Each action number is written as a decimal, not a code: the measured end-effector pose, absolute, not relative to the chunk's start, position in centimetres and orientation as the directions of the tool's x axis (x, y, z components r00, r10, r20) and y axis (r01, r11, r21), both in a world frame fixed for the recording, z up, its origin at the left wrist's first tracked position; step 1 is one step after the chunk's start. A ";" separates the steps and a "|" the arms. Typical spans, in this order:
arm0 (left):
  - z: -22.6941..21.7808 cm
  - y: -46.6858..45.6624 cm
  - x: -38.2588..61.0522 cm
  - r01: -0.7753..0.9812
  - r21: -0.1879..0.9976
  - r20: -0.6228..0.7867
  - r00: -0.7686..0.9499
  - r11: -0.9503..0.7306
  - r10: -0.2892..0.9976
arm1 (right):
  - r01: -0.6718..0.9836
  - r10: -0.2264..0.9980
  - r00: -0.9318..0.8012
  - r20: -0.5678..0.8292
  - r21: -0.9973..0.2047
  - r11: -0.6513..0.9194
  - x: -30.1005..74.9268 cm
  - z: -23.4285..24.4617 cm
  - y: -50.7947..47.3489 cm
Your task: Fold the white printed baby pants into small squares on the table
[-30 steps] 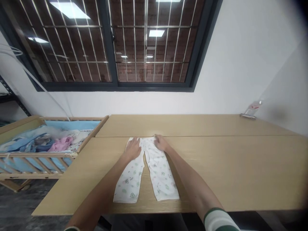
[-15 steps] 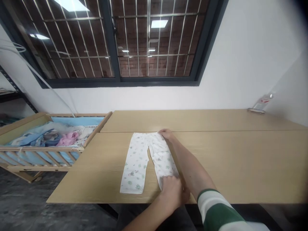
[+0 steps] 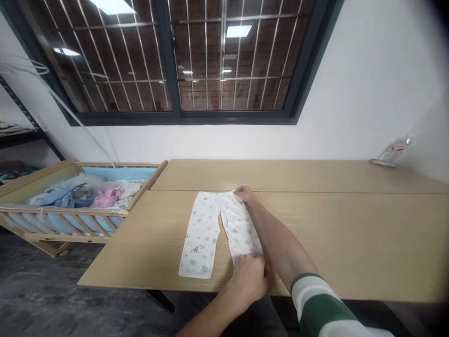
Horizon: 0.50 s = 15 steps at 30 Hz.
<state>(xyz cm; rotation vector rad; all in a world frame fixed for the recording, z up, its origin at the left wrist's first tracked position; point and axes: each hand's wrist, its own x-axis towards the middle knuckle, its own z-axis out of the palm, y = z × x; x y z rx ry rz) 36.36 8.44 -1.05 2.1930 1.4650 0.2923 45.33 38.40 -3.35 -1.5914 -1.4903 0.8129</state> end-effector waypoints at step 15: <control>-0.2 4.7 25.0 0.290 0.957 -0.002 -0.033 0.012 0.999 | 0.491 0.999 0.018 0.029 -0.871 0.016 37.1 1.6 39.9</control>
